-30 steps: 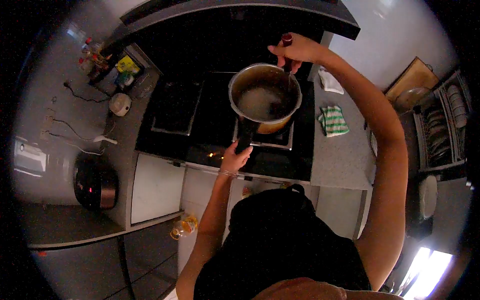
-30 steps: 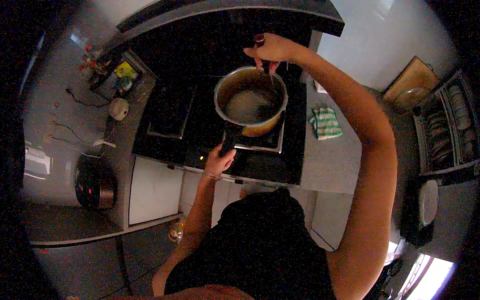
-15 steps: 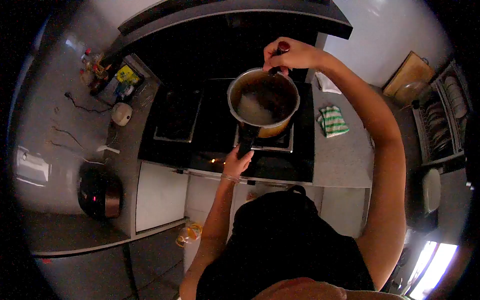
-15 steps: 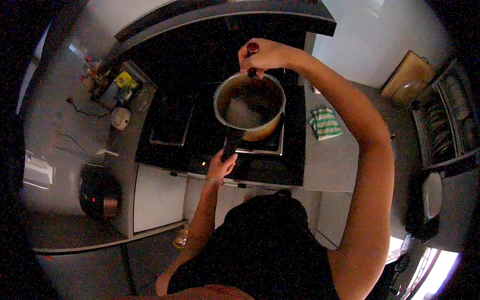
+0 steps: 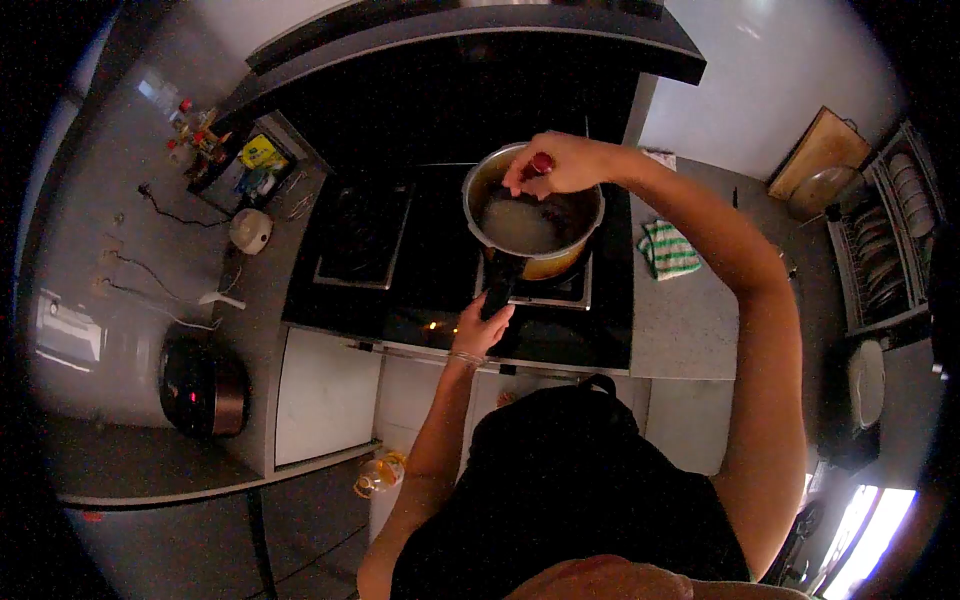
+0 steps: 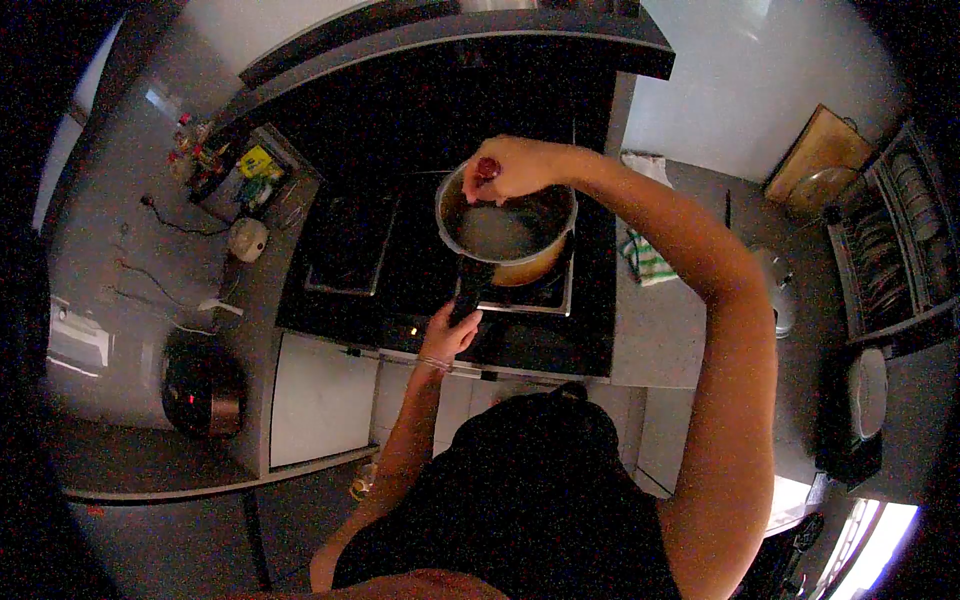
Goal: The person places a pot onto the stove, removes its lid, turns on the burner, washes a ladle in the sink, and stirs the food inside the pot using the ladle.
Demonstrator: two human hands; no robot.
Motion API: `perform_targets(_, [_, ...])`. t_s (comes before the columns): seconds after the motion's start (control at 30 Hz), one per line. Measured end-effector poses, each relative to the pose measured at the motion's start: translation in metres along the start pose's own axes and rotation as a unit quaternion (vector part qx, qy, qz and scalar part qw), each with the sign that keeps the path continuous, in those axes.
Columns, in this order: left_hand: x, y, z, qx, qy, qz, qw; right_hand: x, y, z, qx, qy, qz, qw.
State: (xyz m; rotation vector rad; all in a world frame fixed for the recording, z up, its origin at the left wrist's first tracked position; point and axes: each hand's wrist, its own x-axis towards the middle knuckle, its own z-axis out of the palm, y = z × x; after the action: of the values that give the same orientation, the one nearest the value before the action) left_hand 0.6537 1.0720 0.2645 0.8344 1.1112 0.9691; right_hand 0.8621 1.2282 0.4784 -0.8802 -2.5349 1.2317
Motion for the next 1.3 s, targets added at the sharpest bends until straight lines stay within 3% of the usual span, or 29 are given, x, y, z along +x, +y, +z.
perform_targets(0.13, [-0.001, 0.003, 0.000, 0.012, -0.002, -0.007, 1.000, -0.028, -0.002, 0.005, 0.012, -0.109, -0.170, 0.979])
perform_targets(0.23, [-0.002, 0.003, 0.000, 0.013, 0.002, -0.014, 1.000, -0.059, -0.041, -0.006, -0.025, -0.143, -0.125, 0.981])
perform_targets(0.33, [-0.001, 0.003, -0.001, -0.001, -0.015, -0.005, 1.000, -0.076, -0.046, -0.023, 0.012, -0.085, -0.041, 0.995])
perform_targets(0.37, [-0.001, 0.004, 0.000, -0.008, -0.025, -0.001, 1.000, -0.084, -0.052, -0.024, 0.062, -0.023, 0.028, 0.997])
perform_targets(0.47, [0.001, -0.001, 0.001, 0.006, 0.007, -0.001, 1.000, -0.072, -0.019, -0.024, -0.032, -0.029, -0.060, 0.997])
perform_targets(0.67, [-0.005, 0.008, 0.004, 0.005, -0.005, 0.001, 1.000, -0.045, 0.019, -0.002, -0.086, 0.000, -0.092, 0.992])
perform_targets(0.77, [-0.003, 0.005, 0.000, 0.014, -0.008, -0.011, 1.000, -0.045, 0.022, 0.009, -0.067, -0.063, -0.145, 0.985])
perform_targets(0.9, [-0.005, 0.002, 0.005, 0.020, 0.020, 0.021, 0.999, -0.066, -0.020, 0.008, -0.034, -0.176, -0.112, 0.977])
perform_targets(0.97, [-0.004, 0.003, 0.005, 0.033, 0.021, 0.030, 0.999, -0.077, -0.047, -0.002, -0.022, -0.183, -0.101, 0.978])
perform_targets(1.17, [0.002, -0.002, -0.002, 0.023, -0.017, 0.015, 0.999, -0.069, -0.032, -0.006, -0.065, -0.096, -0.126, 0.985])
perform_targets(1.3, [-0.002, 0.002, 0.003, 0.015, 0.008, 0.010, 1.000, -0.048, -0.001, 0.001, -0.078, -0.083, -0.144, 0.983])
